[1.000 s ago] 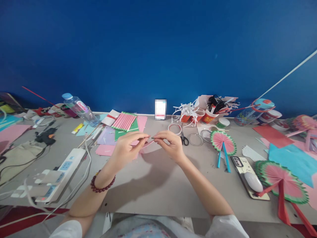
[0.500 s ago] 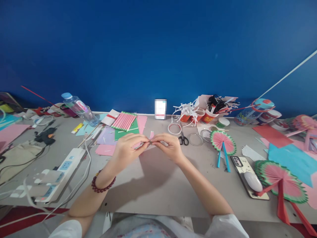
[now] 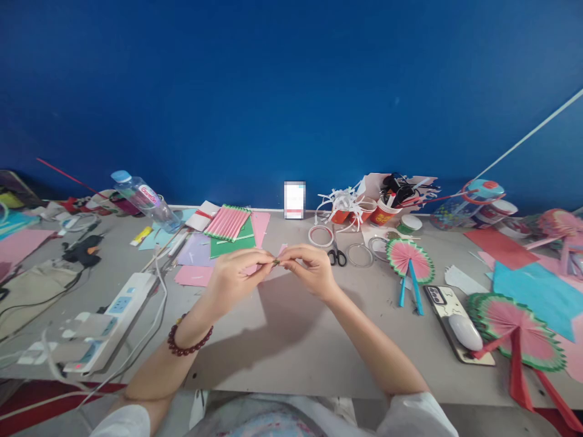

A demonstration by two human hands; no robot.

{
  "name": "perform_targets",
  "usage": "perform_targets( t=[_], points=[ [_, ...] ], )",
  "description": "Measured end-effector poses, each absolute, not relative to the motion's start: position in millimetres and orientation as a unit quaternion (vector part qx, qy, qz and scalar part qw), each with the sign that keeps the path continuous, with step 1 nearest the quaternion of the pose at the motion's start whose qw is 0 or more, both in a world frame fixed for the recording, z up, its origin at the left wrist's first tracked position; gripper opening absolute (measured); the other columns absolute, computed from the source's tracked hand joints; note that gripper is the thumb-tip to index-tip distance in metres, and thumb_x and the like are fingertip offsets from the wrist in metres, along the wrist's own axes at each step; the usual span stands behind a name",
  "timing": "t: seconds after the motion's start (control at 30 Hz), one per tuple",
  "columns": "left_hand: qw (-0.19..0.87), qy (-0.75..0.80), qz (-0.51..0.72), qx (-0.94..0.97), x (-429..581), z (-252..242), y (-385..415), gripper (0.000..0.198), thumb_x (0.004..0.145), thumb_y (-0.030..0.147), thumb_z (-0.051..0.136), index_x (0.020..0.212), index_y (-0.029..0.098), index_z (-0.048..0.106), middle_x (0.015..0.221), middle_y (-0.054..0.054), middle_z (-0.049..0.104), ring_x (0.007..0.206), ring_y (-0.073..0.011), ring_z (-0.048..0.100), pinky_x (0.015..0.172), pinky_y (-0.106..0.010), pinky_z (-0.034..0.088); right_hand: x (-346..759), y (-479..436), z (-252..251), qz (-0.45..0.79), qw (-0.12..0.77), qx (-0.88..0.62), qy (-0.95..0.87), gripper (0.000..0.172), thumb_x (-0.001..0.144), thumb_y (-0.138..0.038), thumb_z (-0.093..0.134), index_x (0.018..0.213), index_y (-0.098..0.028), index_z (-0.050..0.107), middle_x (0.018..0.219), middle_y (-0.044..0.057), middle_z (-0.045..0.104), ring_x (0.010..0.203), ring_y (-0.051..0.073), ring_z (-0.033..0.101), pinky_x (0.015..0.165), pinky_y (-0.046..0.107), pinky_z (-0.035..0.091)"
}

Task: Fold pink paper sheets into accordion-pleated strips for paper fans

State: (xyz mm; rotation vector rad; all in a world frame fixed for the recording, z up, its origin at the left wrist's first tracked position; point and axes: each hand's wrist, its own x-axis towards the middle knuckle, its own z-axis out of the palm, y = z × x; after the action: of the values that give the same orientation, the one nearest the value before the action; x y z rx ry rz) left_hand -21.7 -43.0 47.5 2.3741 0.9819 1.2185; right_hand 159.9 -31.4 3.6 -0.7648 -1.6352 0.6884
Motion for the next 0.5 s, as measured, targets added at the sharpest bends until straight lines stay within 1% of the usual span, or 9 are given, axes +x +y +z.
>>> perform_targets(
  t=[0.17,0.27,0.33,0.4,0.5],
  points=[
    [0.196,0.352,0.393,0.827,-24,51,-43,0.014,0.088,0.017,0.052,0.081,0.018,0.065,0.082,-0.001,0.070,0.071,-0.0108,0.063,0.066,-0.021,0.048,161,-33,3,0.274,0.561,-0.329,-0.709,0.005,0.082,-0.024,0.064,0.080,-0.022,0.069,0.078,0.004,0.070,0.074,0.017,0.065,0.070,0.031,0.052],
    [0.226,0.361,0.367,0.827,-26,57,-44,0.018,0.090,0.019,0.050,0.085,0.019,0.067,0.085,-0.002,0.070,0.073,-0.0116,0.063,0.067,-0.021,0.048,160,-34,5,0.244,0.558,-0.338,-0.718,0.007,0.084,-0.022,0.061,0.082,-0.022,0.068,0.077,0.003,0.069,0.073,0.016,0.064,0.071,0.031,0.050],
    [0.240,0.371,0.341,0.830,-27,60,-45,0.016,0.089,0.023,0.053,0.087,0.019,0.068,0.085,-0.002,0.071,0.074,-0.0125,0.063,0.067,-0.021,0.048,158,-35,7,0.226,0.554,-0.342,-0.725,0.009,0.085,-0.020,0.059,0.082,-0.022,0.067,0.076,0.003,0.069,0.071,0.016,0.063,0.069,0.031,0.049],
    [0.237,0.393,0.321,0.828,-26,60,-46,0.014,0.087,0.027,0.057,0.087,0.019,0.069,0.081,-0.001,0.070,0.071,-0.0128,0.062,0.065,-0.022,0.047,157,-36,8,0.208,0.550,-0.347,-0.731,0.011,0.085,-0.020,0.058,0.082,-0.022,0.068,0.075,0.003,0.069,0.069,0.016,0.062,0.068,0.031,0.048],
    [0.209,0.422,0.325,0.821,-25,56,-45,0.016,0.087,0.025,0.056,0.081,0.019,0.069,0.074,-0.001,0.069,0.064,-0.0117,0.059,0.061,-0.022,0.044,156,-35,8,0.210,0.547,-0.355,-0.729,0.010,0.085,-0.024,0.060,0.080,-0.022,0.069,0.075,0.003,0.070,0.068,0.016,0.060,0.068,0.032,0.048]
  ],
)
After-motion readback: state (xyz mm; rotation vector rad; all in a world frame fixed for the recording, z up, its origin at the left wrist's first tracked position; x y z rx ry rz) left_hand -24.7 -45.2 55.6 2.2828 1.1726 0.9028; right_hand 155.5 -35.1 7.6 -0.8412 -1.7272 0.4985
